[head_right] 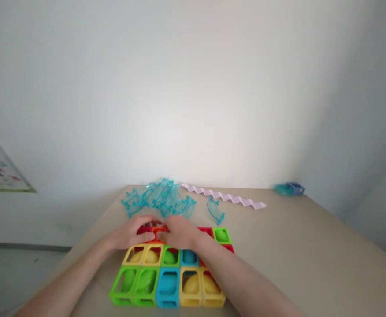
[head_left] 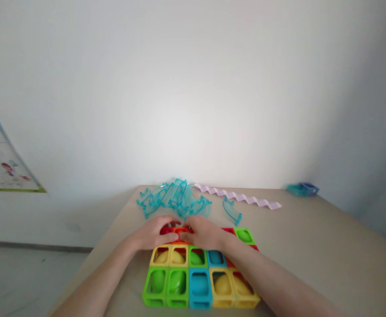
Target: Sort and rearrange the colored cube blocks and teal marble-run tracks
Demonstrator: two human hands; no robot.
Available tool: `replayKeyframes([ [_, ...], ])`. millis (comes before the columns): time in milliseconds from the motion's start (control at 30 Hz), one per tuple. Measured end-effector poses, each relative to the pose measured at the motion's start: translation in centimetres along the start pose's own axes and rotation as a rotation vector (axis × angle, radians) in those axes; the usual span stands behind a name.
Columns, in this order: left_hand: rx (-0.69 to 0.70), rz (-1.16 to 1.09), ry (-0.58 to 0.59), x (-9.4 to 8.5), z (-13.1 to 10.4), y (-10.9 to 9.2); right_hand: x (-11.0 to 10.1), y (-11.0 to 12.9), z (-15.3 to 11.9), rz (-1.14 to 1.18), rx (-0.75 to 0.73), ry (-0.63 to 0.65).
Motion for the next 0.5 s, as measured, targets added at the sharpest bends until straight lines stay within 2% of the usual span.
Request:
replayKeyframes([
  [100,0.037,-0.009,0.048,0.4,0.2,-0.5,-0.5,-0.2,-0.1,0.083,-0.009,-0.075],
  [233,0.007,-0.027,0.016,0.1,0.3,-0.3,-1.6,0.7,-0.4,0.176,-0.095,-0.147],
  [367,0.007,0.008,-0.097,-0.7,0.1,-0.4,-3.0,1.7,-1.2,0.237,-0.189,-0.235],
  [500,0.008,-0.045,-0.24,-1.7,-0.1,0.0,-3.2,1.1,-1.7,0.254,-0.149,-0.279],
])
Point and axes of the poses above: each hand's wrist, its own z-axis towards the middle knuckle, its own x-axis out of the palm, y = z × x, the point moved 10 cm from there along z, towards the middle knuckle, and after that the axes turned 1 degree about -x, right-handed, at the moved point
